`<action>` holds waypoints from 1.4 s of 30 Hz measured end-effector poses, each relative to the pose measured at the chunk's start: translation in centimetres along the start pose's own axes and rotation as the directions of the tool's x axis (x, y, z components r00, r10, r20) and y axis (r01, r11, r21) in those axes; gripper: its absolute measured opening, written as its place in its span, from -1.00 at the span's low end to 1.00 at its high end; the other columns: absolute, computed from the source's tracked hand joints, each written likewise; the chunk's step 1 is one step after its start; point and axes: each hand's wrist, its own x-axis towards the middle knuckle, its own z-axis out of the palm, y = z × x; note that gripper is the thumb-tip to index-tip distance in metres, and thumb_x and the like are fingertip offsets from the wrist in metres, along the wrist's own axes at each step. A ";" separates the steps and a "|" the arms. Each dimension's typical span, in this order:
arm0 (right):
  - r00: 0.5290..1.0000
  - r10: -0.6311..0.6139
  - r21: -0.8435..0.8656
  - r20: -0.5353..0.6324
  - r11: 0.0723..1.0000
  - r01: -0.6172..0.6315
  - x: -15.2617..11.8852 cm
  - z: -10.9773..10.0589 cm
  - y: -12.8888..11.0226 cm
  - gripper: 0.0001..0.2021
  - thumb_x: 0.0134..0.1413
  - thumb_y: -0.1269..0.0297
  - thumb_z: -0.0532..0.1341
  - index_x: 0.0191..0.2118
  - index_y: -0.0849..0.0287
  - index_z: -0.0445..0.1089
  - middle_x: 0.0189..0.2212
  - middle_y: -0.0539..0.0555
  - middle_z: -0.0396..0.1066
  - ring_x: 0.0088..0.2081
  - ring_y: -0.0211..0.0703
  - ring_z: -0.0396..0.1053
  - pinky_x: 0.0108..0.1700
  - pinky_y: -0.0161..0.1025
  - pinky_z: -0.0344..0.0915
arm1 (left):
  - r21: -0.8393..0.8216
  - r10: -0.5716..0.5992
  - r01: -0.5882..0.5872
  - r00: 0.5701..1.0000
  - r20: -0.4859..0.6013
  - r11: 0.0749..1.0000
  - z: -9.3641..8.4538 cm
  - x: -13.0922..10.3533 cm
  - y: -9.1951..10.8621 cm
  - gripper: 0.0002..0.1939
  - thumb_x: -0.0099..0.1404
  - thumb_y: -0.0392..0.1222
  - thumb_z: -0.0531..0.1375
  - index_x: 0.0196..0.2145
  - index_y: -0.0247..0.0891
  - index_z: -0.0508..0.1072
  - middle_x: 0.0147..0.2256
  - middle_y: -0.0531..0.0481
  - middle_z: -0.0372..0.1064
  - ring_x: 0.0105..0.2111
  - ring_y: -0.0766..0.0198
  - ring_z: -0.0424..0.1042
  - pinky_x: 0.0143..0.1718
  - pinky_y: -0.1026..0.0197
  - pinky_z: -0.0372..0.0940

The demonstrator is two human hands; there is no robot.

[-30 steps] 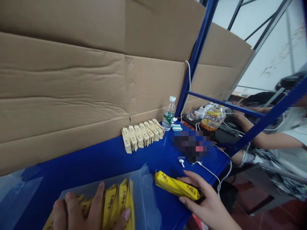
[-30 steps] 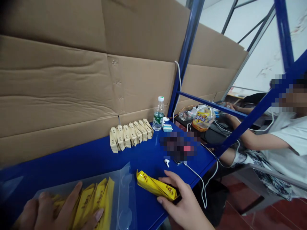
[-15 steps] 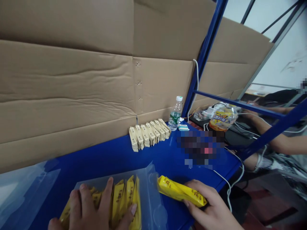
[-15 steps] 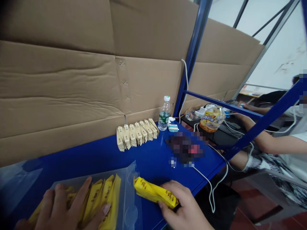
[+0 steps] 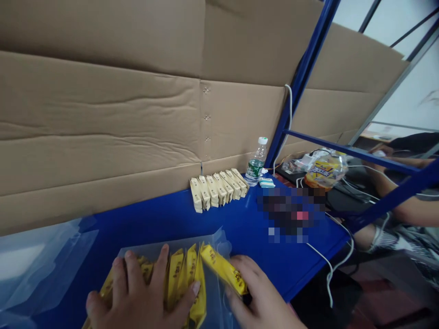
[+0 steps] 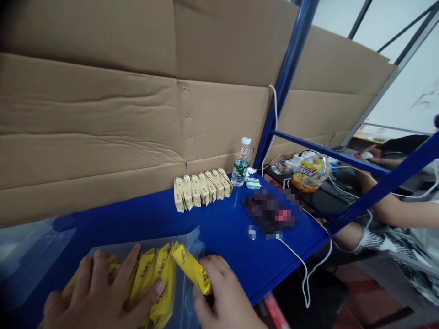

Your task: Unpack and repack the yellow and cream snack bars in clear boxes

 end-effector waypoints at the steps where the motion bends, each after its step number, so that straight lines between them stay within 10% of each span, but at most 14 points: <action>1: 0.999 0.020 0.002 0.035 1.000 -0.020 -0.2 -0.1 0.0 -0.57 0.12 0.37 0.23 0.14 0.12 0.36 0.07 0.22 0.44 0.10 0.05 0.41 0.15 0.03 0.37 | 0.004 0.007 -0.007 1.000 -0.006 1.000 0.1 0.0 0.0 -0.09 0.19 0.41 -0.09 0.31 -0.22 0.23 0.29 -0.50 0.08 0.34 -0.47 -0.10 0.12 -0.45 -0.02; 13: 0.993 -0.039 0.056 0.110 0.998 0.033 -1.7 -2.0 0.0 -0.51 0.04 0.44 0.32 0.12 -0.04 0.44 0.07 0.12 0.46 0.08 0.00 0.42 0.14 -0.06 0.38 | 0.052 0.028 -0.026 0.999 -0.037 0.998 0.7 -0.2 -0.4 -0.11 0.20 0.41 -0.09 0.32 -0.18 0.20 0.29 -0.57 0.03 0.33 -0.46 -0.07 0.11 -0.44 0.00; 21: 0.982 0.044 -0.016 0.182 0.999 -0.042 -0.6 -1.5 0.3 -0.62 0.18 0.28 0.24 0.12 0.07 0.45 0.11 0.23 0.43 0.13 0.12 0.39 0.19 0.22 0.30 | 0.076 0.026 -0.026 1.000 0.005 0.997 0.6 0.0 -0.4 -0.09 0.19 0.42 -0.08 0.34 -0.15 0.16 0.30 -0.54 0.05 0.34 -0.45 -0.07 0.12 -0.42 -0.01; 28: 0.993 0.054 0.089 0.103 0.994 -0.064 -1.5 -0.5 0.1 -0.60 0.12 0.28 0.31 0.11 0.05 0.47 0.09 0.22 0.44 0.12 0.08 0.42 0.17 0.00 0.37 | 0.085 0.042 -0.041 0.999 -0.012 0.996 0.8 0.2 -0.5 -0.09 0.15 0.43 -0.01 0.32 -0.14 0.21 0.29 -0.52 0.09 0.34 -0.48 -0.08 0.10 -0.43 0.02; 37: 0.961 0.081 0.293 0.264 0.943 -0.160 -0.6 -0.8 -1.0 -0.60 0.11 0.39 0.28 0.09 0.04 0.41 0.30 0.19 0.23 0.31 0.07 0.20 0.31 0.13 0.13 | -0.042 0.118 -0.128 0.974 -0.193 0.991 1.4 -0.2 -1.3 -0.17 0.22 0.39 -0.02 0.26 -0.20 0.31 0.21 -0.61 0.16 0.28 -0.58 0.02 0.02 -0.51 0.10; 42: 0.898 0.089 0.301 0.430 0.924 -0.236 -0.6 -2.6 -1.3 -0.27 0.03 0.25 0.40 0.33 -0.08 0.21 0.36 0.12 0.13 0.34 0.11 0.14 0.33 0.04 0.11 | -0.097 0.142 -0.187 0.925 -0.353 0.978 3.4 0.3 -2.1 -0.27 0.27 0.32 0.00 0.21 -0.19 0.39 0.20 -0.61 0.20 0.25 -0.57 0.11 -0.09 -0.51 0.21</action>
